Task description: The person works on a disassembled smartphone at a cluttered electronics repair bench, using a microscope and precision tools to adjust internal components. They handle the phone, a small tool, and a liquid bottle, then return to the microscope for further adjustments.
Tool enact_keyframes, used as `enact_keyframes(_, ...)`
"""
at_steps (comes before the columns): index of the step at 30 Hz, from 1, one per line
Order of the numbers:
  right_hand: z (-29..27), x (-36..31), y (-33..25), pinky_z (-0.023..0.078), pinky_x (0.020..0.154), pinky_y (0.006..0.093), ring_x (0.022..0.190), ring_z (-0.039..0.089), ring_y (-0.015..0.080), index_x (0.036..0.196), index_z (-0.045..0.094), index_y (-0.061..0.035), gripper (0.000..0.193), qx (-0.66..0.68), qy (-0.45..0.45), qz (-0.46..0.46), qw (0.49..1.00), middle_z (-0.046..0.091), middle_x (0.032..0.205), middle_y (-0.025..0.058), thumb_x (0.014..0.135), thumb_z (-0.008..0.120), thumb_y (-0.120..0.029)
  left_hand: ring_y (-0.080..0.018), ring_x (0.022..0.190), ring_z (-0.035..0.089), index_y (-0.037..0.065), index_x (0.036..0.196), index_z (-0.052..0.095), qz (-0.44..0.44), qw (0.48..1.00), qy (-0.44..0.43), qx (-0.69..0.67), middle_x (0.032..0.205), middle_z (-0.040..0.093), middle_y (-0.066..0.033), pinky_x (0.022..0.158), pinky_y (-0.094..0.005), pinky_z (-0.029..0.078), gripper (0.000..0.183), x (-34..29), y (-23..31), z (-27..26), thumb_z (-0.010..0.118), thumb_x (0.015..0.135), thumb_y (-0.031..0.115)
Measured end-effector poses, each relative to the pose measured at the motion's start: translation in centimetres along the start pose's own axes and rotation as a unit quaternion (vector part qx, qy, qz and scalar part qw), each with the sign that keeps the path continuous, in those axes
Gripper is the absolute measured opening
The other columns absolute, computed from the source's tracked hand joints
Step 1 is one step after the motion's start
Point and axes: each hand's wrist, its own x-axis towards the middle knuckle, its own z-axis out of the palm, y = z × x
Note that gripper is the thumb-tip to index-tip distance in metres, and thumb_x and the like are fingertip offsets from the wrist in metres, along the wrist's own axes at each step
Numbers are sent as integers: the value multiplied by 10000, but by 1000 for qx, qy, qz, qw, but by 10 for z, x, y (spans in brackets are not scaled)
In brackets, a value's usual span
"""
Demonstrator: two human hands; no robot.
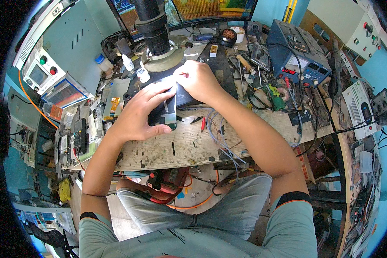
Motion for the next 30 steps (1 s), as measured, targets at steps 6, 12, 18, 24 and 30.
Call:
enact_keyframes(6,2,0,1,546,726,422,794,696,352,928,785,-23,207,13,15,-11,1000,703,864,179,885,712,-211,-412,1454,467,76,1504,557,2,1000,2,1,1566,515,-202,1226,-508,341,952,0,-1,1,858,742,561)
enact_keyframes(12,1,-1,1,547,728,422,797,698,350,927,785,-21,212,15,16,-10,1000,706,868,181,884,713,-215,-415,1453,466,68,1497,561,1,1000,-3,-1,1565,514,-209,1223,-509,344,946,0,-2,1,844,755,581)
enact_keyframes(18,0,0,-4,548,726,418,790,701,347,929,788,-16,229,21,9,3,1000,710,868,187,885,717,-230,-420,1451,468,65,1498,560,-2,1000,-4,-2,1566,512,-213,1220,-514,347,953,0,0,0,836,761,602)
enact_keyframes(24,0,0,-3,547,721,416,785,700,346,933,788,-16,233,21,11,2,1000,707,865,186,886,716,-233,-421,1462,458,65,1499,560,3,1000,-2,1,1566,512,-214,1225,-518,342,967,0,-1,1,818,762,635)
enact_keyframes(30,1,0,-1,546,721,418,789,697,349,931,786,-20,225,14,10,-3,1000,705,865,181,884,714,-228,-424,1465,455,65,1499,562,3,1000,-3,-2,1566,514,-211,1228,-518,340,963,0,-2,0,812,765,635)
